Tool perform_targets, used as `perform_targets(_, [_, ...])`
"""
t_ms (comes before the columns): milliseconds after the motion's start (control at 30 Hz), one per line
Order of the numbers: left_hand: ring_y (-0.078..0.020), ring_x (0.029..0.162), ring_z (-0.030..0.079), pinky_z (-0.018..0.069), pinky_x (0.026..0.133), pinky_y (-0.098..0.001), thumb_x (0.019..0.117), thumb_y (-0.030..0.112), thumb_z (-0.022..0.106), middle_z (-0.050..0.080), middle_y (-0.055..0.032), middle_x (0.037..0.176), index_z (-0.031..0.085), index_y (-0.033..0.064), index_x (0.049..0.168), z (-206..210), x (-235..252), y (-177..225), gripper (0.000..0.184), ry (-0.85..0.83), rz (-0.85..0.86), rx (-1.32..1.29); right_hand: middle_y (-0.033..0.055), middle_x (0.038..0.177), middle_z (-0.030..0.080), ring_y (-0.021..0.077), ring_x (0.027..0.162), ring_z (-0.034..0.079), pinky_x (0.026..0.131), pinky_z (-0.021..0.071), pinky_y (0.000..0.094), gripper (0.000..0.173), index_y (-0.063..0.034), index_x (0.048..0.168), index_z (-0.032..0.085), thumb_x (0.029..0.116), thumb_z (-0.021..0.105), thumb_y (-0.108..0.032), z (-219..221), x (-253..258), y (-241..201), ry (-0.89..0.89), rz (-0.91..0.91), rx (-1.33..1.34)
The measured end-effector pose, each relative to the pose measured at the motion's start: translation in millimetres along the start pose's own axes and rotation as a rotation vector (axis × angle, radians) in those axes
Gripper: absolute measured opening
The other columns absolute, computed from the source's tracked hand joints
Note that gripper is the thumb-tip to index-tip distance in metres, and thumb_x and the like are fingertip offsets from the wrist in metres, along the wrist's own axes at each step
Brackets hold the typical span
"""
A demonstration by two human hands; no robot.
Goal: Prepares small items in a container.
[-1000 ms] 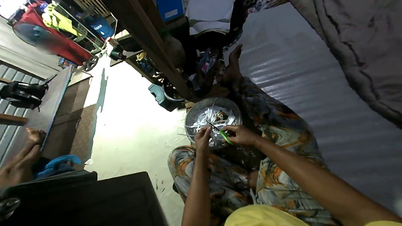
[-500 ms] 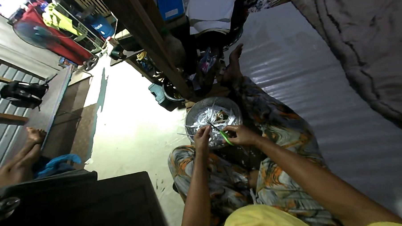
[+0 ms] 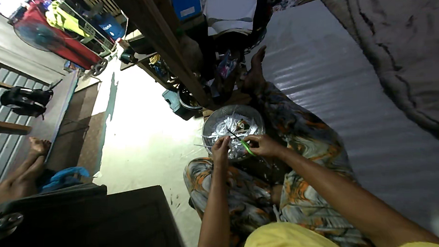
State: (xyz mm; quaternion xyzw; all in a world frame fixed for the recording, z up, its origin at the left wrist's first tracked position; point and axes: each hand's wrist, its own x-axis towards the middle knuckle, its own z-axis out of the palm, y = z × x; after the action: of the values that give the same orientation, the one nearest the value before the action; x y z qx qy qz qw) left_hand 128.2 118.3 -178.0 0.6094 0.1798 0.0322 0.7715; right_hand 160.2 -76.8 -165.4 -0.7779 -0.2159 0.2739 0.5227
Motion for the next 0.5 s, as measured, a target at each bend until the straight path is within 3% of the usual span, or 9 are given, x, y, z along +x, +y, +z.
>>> perform_targets(300, [-0.0020, 0.064, 0.057, 0.0505, 0.062, -0.0182, 0.1000, -0.001, 0.056, 0.065, 0.0002, 0.080, 0.065, -0.0030, 0.096, 0.8, -1.1, 0.6, 0.010, -0.004, -0.005, -0.003, 0.0197, 0.105, 0.068, 0.0200, 0.085, 0.064, 0.082, 0.0527, 0.0351, 0.043, 0.0027, 0.130, 0.062, 0.0944, 0.072, -0.019, 1.8, 0.6, 3.0, -0.028, -0.007, -0.029])
perform_targets(500, [-0.0010, 0.064, 0.056, 0.0494, 0.061, -0.0176, 0.1006, 0.000, 0.055, 0.065, 0.0006, 0.080, 0.066, -0.0030, 0.097, -0.4, -0.7, 0.6, 0.011, -0.019, -0.013, 0.003, 0.0216, 0.105, 0.067, 0.0230, 0.086, 0.063, 0.084, 0.0519, 0.0375, 0.038, 0.0045, 0.131, 0.061, 0.0974, 0.066, -0.012, 1.2, -0.4, -0.3, 0.001, 0.005, -0.043])
